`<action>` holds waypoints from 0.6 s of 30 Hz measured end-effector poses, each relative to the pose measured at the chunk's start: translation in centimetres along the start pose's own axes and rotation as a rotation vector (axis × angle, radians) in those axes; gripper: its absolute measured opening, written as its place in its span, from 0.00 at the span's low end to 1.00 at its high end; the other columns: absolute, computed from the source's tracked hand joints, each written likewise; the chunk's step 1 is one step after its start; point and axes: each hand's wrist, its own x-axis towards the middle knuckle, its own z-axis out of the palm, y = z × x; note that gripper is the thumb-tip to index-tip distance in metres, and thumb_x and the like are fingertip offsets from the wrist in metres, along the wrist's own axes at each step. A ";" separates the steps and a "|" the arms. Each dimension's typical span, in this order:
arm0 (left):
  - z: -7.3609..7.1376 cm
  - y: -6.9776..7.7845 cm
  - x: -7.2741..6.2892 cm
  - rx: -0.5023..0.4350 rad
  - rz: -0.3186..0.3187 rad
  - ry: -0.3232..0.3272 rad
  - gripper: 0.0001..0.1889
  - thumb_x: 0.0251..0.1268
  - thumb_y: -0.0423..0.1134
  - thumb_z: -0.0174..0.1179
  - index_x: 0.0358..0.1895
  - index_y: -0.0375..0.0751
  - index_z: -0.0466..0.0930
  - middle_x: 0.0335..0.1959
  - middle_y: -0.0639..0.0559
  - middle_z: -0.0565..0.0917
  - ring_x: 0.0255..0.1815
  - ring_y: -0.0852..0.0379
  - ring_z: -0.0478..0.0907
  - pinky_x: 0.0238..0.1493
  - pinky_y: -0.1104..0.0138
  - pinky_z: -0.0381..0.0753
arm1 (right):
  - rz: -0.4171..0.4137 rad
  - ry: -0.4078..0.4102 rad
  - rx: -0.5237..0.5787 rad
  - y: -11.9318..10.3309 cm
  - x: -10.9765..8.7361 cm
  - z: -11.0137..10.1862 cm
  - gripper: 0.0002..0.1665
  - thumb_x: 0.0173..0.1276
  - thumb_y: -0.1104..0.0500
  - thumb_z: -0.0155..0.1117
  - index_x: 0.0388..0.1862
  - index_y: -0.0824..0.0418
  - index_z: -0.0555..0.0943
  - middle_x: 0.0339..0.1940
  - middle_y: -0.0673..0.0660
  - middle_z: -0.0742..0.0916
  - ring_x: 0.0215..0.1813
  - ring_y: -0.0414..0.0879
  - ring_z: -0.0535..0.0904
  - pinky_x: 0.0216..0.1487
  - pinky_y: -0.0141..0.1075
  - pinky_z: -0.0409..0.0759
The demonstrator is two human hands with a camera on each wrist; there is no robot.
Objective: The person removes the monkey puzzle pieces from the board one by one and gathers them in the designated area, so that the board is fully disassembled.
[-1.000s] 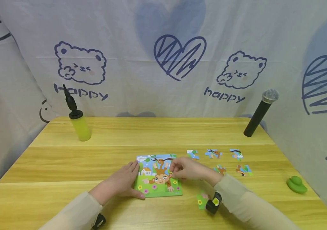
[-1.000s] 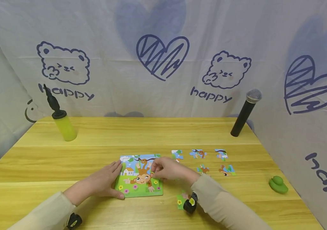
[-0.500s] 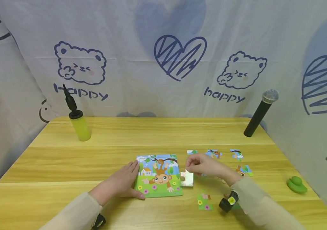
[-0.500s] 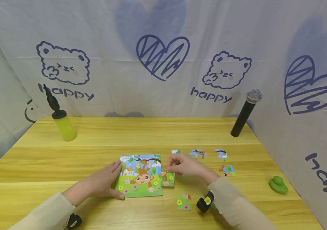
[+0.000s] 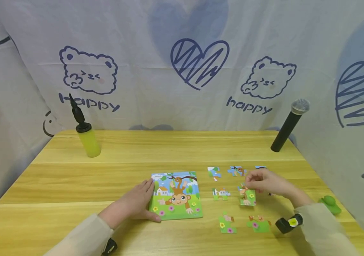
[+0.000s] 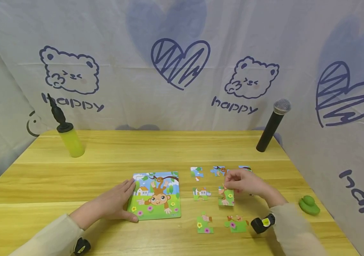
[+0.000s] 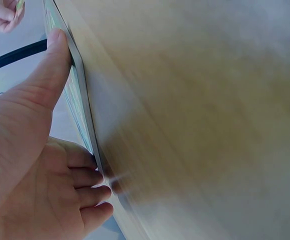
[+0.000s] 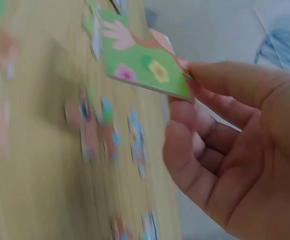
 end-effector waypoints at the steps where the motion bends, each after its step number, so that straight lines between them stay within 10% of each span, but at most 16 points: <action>1: 0.0 0.0 0.0 0.000 -0.003 -0.002 0.60 0.42 0.69 0.60 0.66 0.21 0.51 0.69 0.29 0.49 0.69 0.36 0.47 0.68 0.54 0.48 | -0.003 -0.012 -0.007 0.3 -0.5 -0.4 0.09 0.70 0.59 0.54 0.35 0.65 0.76 0.25 0.56 0.78 0.19 0.49 0.68 0.19 0.42 0.71; 18: 0.0 0.0 0.0 0.008 0.008 0.001 0.59 0.43 0.68 0.61 0.66 0.20 0.52 0.68 0.28 0.50 0.68 0.35 0.48 0.68 0.53 0.50 | 0.087 -0.123 0.063 4.3 -7.0 -3.6 0.10 0.71 0.65 0.49 0.34 0.72 0.75 0.22 0.47 0.75 0.20 0.36 0.65 0.14 0.34 0.63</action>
